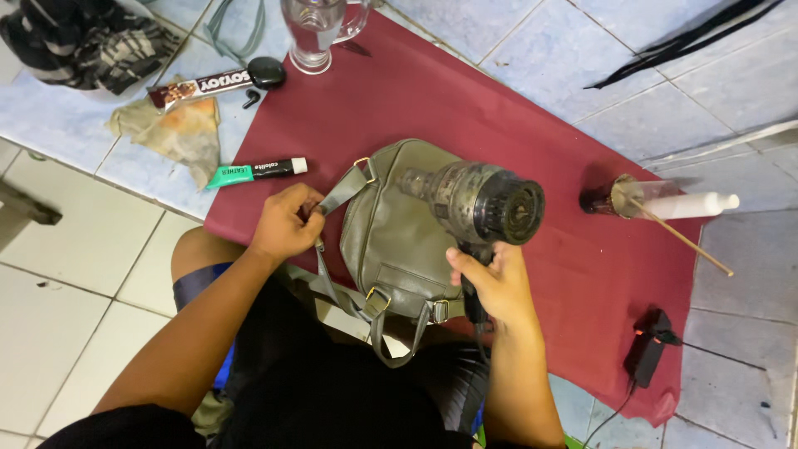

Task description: The person applies a substance to the zipper area of a gray bag using a wooden stick, then uses a hair dryer to heat the treated area. Finally, the person rubs the bag's surface with their hands.

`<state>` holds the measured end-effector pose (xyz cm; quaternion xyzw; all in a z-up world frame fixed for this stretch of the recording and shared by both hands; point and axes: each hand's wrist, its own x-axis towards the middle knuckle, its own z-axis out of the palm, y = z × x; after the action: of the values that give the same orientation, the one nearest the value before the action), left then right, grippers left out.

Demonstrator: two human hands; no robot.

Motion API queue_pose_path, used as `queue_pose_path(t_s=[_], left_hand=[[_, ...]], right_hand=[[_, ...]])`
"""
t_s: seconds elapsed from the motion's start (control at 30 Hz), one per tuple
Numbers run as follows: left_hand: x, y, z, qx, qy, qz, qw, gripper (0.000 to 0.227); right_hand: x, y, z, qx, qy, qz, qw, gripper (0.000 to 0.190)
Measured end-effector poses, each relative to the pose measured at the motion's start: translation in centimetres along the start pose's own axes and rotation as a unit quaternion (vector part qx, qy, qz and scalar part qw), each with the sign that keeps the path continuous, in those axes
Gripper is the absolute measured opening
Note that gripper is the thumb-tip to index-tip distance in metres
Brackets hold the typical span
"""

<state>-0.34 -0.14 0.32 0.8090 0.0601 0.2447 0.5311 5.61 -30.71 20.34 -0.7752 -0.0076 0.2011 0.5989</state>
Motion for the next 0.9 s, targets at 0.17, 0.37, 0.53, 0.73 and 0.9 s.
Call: queue_pose_path(t_s=[0.17, 0.37, 0.53, 0.73, 0.9], left_hand=[[0.1, 0.2, -0.1, -0.016, -0.01, 0.001, 1.0, 0.017], [0.1, 0.5, -0.1, -0.02, -0.007, 0.002, 1.0, 0.018], [-0.1, 0.0, 0.0, -0.025, -0.014, -0.004, 1.0, 0.018], [-0.1, -0.2, 0.0, -0.013, -0.009, -0.006, 1.0, 0.02], [0.0, -0.3, 0.1, -0.009, -0.012, -0.002, 1.0, 0.021]], right_hand=[[1.5, -0.6, 1.1, 0.001, 0.018, -0.009, 1.0, 0.029], [0.3, -0.5, 0.4, 0.004, 0.01, 0.039, 0.999, 0.032], [0.7, 0.4, 0.4, -0.004, 0.017, 0.023, 1.0, 0.028], [2.0, -0.2, 0.1, 0.0, 0.053, -0.021, 0.998, 0.03], [1.1, -0.2, -1.6, 0.009, 0.087, -0.037, 0.995, 0.028]])
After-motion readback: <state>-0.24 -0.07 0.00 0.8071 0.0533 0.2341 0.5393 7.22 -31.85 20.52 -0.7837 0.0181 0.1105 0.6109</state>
